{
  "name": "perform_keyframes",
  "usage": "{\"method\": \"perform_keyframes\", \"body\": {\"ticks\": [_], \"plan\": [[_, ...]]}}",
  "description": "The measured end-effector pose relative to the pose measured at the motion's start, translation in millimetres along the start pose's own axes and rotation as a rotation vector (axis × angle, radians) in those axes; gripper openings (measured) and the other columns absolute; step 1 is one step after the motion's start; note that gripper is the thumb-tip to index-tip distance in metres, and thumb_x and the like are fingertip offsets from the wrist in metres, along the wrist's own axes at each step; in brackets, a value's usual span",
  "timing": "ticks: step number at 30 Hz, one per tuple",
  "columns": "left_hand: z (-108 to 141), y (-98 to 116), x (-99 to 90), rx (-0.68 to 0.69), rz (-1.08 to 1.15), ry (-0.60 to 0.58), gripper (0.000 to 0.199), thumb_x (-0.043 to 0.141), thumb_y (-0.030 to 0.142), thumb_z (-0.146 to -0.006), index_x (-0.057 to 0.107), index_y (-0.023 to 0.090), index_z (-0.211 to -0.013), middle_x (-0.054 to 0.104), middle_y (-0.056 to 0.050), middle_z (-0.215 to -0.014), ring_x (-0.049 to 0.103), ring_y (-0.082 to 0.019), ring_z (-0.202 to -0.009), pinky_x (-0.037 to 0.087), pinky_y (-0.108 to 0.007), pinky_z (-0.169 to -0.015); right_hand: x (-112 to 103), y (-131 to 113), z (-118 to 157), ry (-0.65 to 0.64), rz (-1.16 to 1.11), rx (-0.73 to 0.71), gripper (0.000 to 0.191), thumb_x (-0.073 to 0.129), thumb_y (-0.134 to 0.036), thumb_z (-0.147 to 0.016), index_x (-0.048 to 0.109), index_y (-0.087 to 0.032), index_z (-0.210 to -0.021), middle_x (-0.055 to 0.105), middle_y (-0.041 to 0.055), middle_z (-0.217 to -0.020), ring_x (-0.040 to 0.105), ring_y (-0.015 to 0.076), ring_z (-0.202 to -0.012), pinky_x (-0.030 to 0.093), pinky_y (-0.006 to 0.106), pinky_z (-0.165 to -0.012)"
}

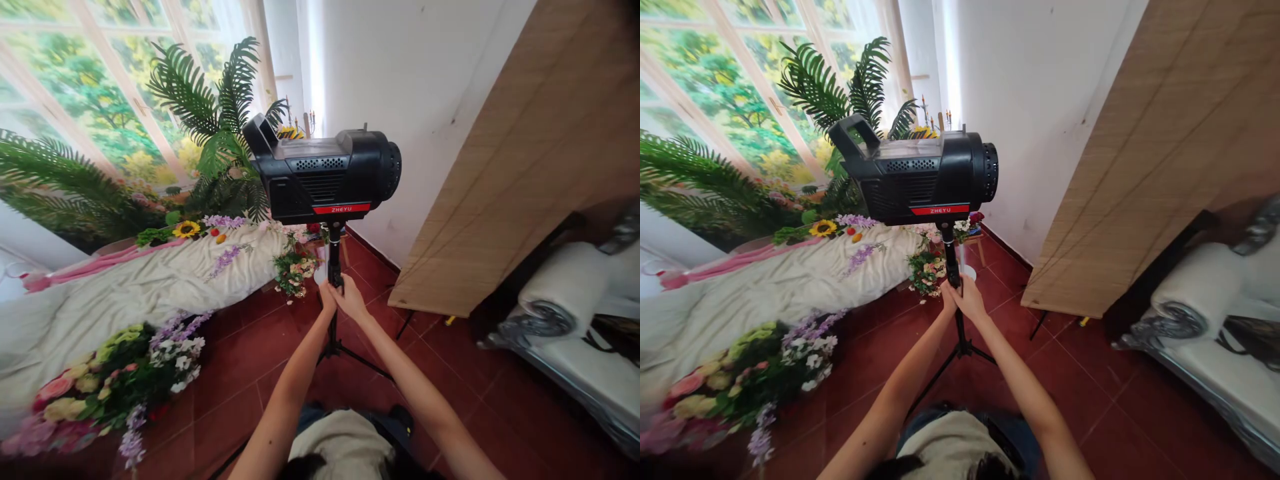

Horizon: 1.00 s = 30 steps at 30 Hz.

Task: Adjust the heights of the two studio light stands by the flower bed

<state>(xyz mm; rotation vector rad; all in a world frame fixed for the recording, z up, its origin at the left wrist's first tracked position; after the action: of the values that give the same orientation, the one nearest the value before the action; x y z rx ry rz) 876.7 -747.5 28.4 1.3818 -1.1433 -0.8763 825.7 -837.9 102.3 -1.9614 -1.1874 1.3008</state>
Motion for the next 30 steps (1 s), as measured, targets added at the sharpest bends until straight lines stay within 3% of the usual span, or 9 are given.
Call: {"method": "perform_keyframes", "body": {"ticks": [4, 9, 15, 19, 24, 30], "plan": [[6, 10, 2.5, 0.075, -0.072, 0.014, 0.016, 0.062, 0.029, -0.065, 0.054, 0.016, -0.059, 0.055, 0.001, -0.056, 0.05, -0.011, -0.052, 0.041, -0.022, -0.052, -6, 18, 33, 0.11, -0.165, 0.038, 0.038, 0.042, -0.037, -0.089, 0.046, -0.02, -0.123, 0.056, 0.0126, -0.121, 0.054, 0.0224, -0.111, 0.043, 0.04, -0.095], [10, 20, 4.4, 0.115, -0.126, 0.06, 0.014, 0.062, 0.028, -0.064, 0.056, 0.016, -0.059, 0.057, -0.001, -0.055, 0.052, -0.012, -0.05, 0.042, -0.023, -0.05, -3, 35, 57, 0.111, -0.321, 0.154, 0.038, 0.039, -0.037, -0.09, 0.041, -0.021, -0.125, 0.058, 0.0123, -0.119, 0.058, 0.0219, -0.107, 0.048, 0.041, -0.092], [12, 22, 4.2, 0.114, -0.097, 0.069, 0.015, 0.062, 0.031, -0.065, 0.057, 0.017, -0.064, 0.058, -0.001, -0.059, 0.053, -0.012, -0.05, 0.043, -0.023, -0.049, -7, 30, 59, 0.177, -0.253, 0.131, 0.04, 0.043, -0.034, -0.088, 0.044, -0.021, -0.126, 0.057, 0.0126, -0.119, 0.059, 0.0218, -0.103, 0.051, 0.039, -0.086], [12, 23, 4.9, 0.102, -0.113, 0.045, 0.018, 0.061, 0.032, -0.068, 0.056, 0.017, -0.061, 0.057, -0.001, -0.056, 0.053, -0.012, -0.048, 0.042, -0.022, -0.047, -5, 30, 63, 0.136, -0.171, 0.081, 0.033, 0.041, -0.033, -0.089, 0.053, -0.021, -0.117, 0.057, 0.0116, -0.117, 0.058, 0.0214, -0.101, 0.049, 0.039, -0.088], [11, 24, 3.5, 0.096, -0.145, 0.071, 0.023, 0.062, 0.035, -0.068, 0.054, 0.017, -0.057, 0.056, -0.001, -0.052, 0.053, -0.012, -0.046, 0.042, -0.022, -0.047, 2, 43, 63, 0.11, -0.167, 0.082, 0.041, 0.043, -0.035, -0.088, 0.045, -0.02, -0.127, 0.054, 0.0122, -0.124, 0.055, 0.021, -0.108, 0.045, 0.04, -0.094], [11, 21, 5.8, 0.083, -0.105, 0.058, 0.019, 0.062, 0.034, -0.068, 0.059, 0.016, -0.061, 0.058, -0.001, -0.051, 0.056, -0.013, -0.044, 0.045, -0.024, -0.047, 0, 63, 58, 0.112, -0.107, 0.151, 0.037, 0.033, -0.041, -0.092, 0.061, -0.019, -0.1, 0.062, 0.012, -0.108, 0.056, 0.022, -0.104, 0.042, 0.042, -0.096]]}}
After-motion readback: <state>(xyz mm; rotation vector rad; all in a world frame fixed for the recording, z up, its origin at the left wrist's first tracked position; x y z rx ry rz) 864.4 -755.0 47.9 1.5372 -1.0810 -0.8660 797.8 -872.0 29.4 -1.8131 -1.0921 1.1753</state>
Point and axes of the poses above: each hand's wrist, its own z-axis away from the middle knuckle, its own x-axis out of the palm, y = z × x, the point moved 4 cm from there along -z, towards the middle knuckle
